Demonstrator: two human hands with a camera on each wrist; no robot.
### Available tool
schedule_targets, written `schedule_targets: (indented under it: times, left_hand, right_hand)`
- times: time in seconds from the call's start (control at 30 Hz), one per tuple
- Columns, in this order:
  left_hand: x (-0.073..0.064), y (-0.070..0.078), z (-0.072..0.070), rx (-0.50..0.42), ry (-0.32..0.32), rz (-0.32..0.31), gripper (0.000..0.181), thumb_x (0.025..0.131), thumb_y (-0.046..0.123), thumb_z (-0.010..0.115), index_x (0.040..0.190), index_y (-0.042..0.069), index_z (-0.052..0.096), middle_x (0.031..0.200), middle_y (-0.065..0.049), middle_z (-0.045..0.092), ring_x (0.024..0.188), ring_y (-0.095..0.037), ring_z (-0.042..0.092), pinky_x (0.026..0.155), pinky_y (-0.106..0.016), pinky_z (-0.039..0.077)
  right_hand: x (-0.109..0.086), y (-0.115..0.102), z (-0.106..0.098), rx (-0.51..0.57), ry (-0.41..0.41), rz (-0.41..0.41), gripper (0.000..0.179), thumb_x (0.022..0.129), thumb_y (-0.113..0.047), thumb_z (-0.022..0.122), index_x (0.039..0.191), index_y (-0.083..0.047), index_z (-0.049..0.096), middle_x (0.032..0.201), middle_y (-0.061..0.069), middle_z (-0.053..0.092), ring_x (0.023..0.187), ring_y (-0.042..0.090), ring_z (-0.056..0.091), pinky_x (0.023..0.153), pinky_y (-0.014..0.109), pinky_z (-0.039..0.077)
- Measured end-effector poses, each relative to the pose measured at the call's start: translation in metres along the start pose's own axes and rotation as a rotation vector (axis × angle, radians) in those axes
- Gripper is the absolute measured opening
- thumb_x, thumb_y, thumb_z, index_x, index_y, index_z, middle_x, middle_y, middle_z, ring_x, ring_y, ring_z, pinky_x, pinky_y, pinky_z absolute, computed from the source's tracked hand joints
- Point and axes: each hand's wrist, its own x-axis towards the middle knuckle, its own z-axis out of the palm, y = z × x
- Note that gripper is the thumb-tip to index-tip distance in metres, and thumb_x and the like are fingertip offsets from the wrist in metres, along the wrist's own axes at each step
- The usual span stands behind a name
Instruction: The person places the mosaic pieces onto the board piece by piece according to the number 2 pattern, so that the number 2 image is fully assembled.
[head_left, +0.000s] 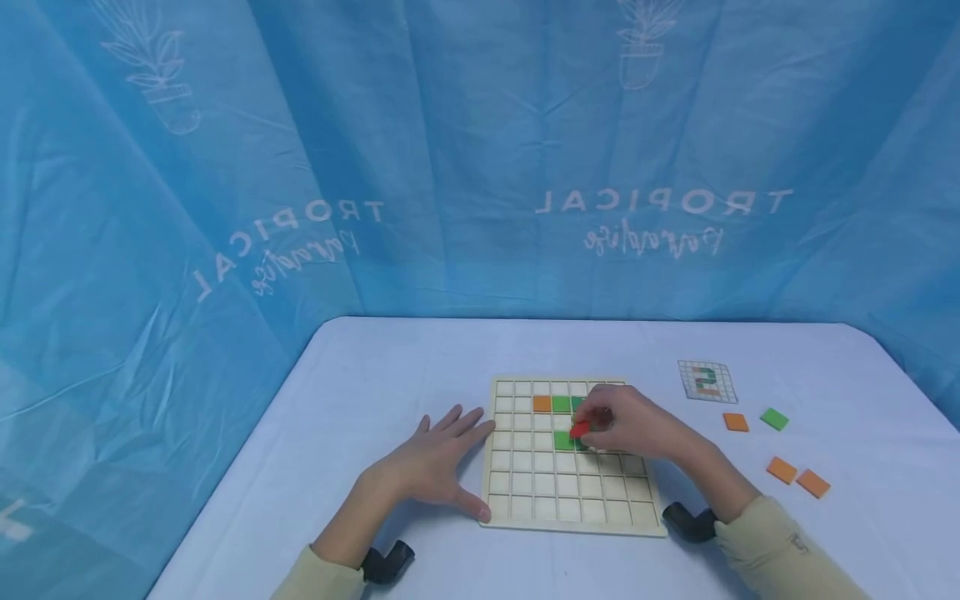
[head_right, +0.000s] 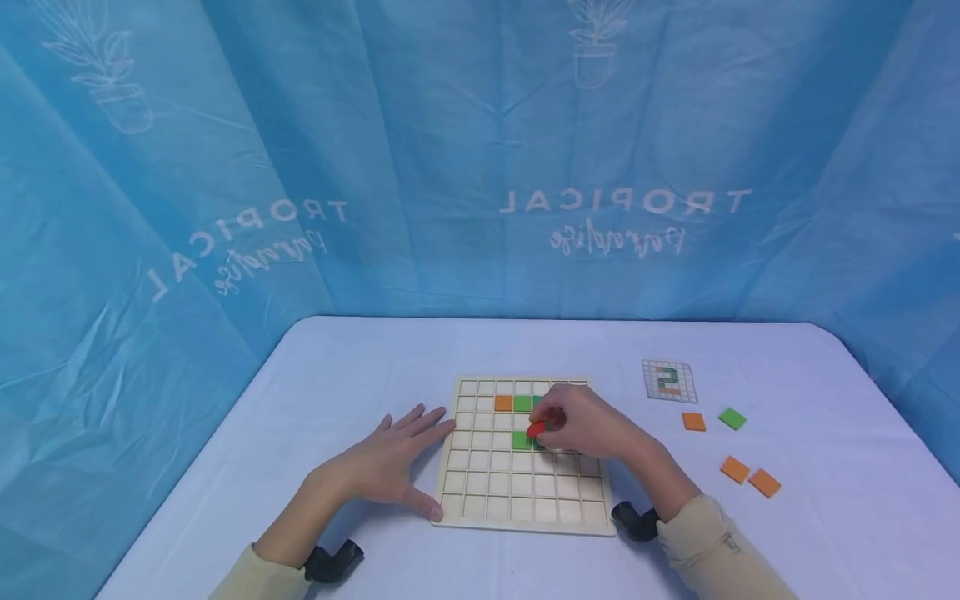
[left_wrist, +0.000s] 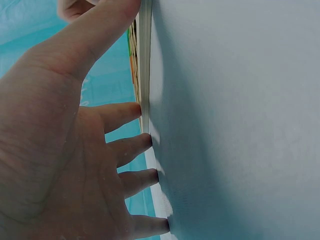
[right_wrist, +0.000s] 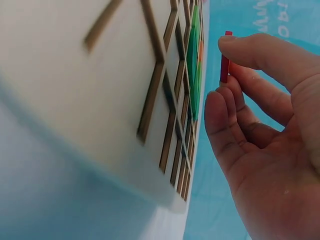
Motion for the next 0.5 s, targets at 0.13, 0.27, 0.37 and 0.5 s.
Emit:
schedule_targets:
  times: [0.13, 0.27, 0.37, 0.5]
  left_hand:
    - [0.001, 0.000, -0.001, -0.001, 0.006, -0.008, 0.122, 0.052, 0.087, 0.064, 0.153, 0.028, 0.028, 0.159, 0.000, 0.016, 0.145, -0.030, 0.006, 0.108, -0.066, 0.009]
    - [0.000, -0.001, 0.002, 0.000, -0.007, -0.022, 0.124, 0.050, 0.088, 0.063, 0.153, 0.029, 0.028, 0.159, 0.001, 0.017, 0.145, -0.029, 0.006, 0.108, -0.066, 0.009]
    - [-0.001, -0.001, 0.003, -0.003, -0.016, -0.027, 0.124, 0.050, 0.089, 0.062, 0.153, 0.029, 0.027, 0.159, 0.001, 0.017, 0.145, -0.029, 0.007, 0.107, -0.066, 0.009]
    - [0.002, 0.000, 0.002, -0.012, -0.004, -0.020, 0.122, 0.051, 0.088, 0.063, 0.152, 0.029, 0.028, 0.159, 0.001, 0.018, 0.145, -0.029, 0.007, 0.107, -0.067, 0.009]
  right_hand:
    - [0.007, -0.001, 0.004, 0.016, 0.000, -0.028, 0.017, 0.080, -0.015, 0.078, 0.094, -0.023, 0.072, 0.085, -0.008, 0.061, 0.074, 0.013, 0.055, 0.063, 0.028, 0.051]
    - [0.012, -0.005, 0.010, 0.004, -0.025, -0.042, 0.016, 0.081, -0.015, 0.077, 0.094, -0.024, 0.072, 0.085, -0.008, 0.060, 0.074, 0.011, 0.055, 0.063, 0.027, 0.051]
    - [0.016, -0.008, 0.013, -0.005, -0.042, -0.049, 0.015, 0.082, -0.016, 0.076, 0.093, -0.023, 0.071, 0.086, -0.008, 0.060, 0.075, 0.011, 0.055, 0.065, 0.027, 0.051]
    - [0.022, -0.015, 0.015, -0.028, -0.034, -0.057, 0.014, 0.081, -0.017, 0.077, 0.093, -0.023, 0.072, 0.084, -0.008, 0.060, 0.073, 0.011, 0.055, 0.064, 0.028, 0.051]
